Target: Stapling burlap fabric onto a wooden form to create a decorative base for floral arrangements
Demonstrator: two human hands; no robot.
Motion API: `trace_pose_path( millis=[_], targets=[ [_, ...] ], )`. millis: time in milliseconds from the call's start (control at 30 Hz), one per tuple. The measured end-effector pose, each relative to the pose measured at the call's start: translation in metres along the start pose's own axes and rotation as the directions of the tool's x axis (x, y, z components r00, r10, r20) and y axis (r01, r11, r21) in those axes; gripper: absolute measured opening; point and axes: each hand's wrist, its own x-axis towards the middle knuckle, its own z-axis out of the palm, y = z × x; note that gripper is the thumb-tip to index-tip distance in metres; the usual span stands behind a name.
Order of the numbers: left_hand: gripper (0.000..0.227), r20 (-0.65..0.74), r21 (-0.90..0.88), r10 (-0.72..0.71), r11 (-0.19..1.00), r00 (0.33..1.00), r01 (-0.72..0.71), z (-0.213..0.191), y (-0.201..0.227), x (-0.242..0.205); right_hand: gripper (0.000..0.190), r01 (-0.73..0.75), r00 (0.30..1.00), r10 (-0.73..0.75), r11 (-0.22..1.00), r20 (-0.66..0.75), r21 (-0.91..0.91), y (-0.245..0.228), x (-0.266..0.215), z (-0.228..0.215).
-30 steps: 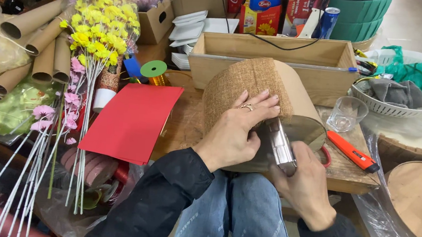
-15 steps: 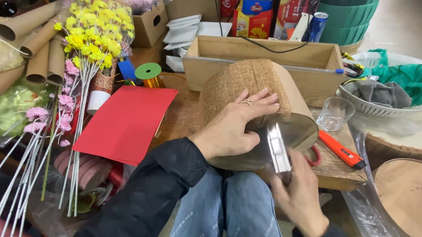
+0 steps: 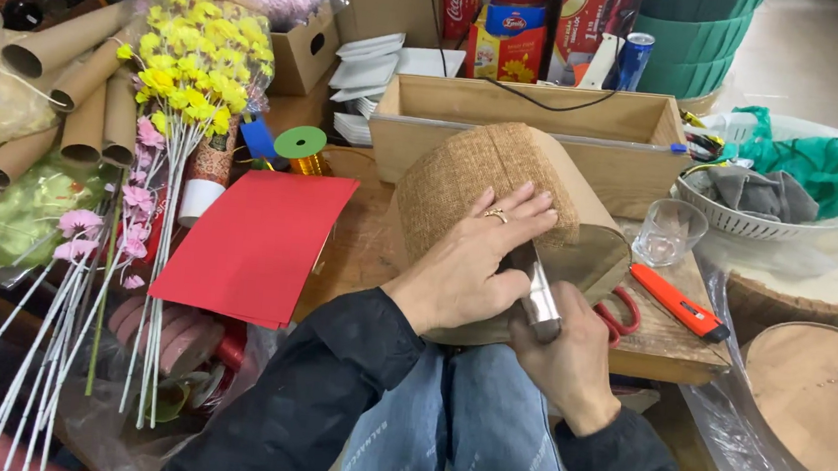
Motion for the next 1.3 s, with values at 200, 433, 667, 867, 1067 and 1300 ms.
trace_pose_path(
  millis=[200,433,667,867,1067,1300],
  targets=[
    [0.08,-0.006,-0.005,0.01,1.0,1.0,-0.01,0.0,0.003,0.004,0.028,0.1,0.987,-0.095,0.994,-0.132,0.034,0.015,0.005,0.017],
    [0.072,-0.029,-0.03,0.009,0.999,1.0,-0.01,-0.013,0.006,-0.006,0.037,-0.145,0.971,0.068,0.93,0.229,0.338,-0.024,-0.023,-0.049],
    [0.076,-0.148,-0.048,0.021,0.998,0.989,-0.028,-0.039,0.006,-0.057,0.065,-0.768,0.631,0.753,0.575,0.183,0.283,0.058,-0.06,-0.082],
    [0.064,-0.336,-0.061,-0.048,0.998,0.941,0.029,-0.053,0.005,-0.116,0.048,-0.385,0.882,0.465,0.803,0.074,-0.455,0.138,-0.006,-0.077],
    [0.052,-0.542,0.053,-0.029,0.996,0.84,0.069,-0.051,-0.05,-0.167,0.066,-0.098,0.975,0.216,0.634,0.054,-0.767,0.219,0.02,0.001],
    [0.068,-0.115,0.009,-0.282,0.959,0.953,0.285,0.002,-0.277,-0.199,0.048,-0.176,0.976,0.202,0.953,0.085,-0.247,0.094,0.079,-0.003]
  ],
)
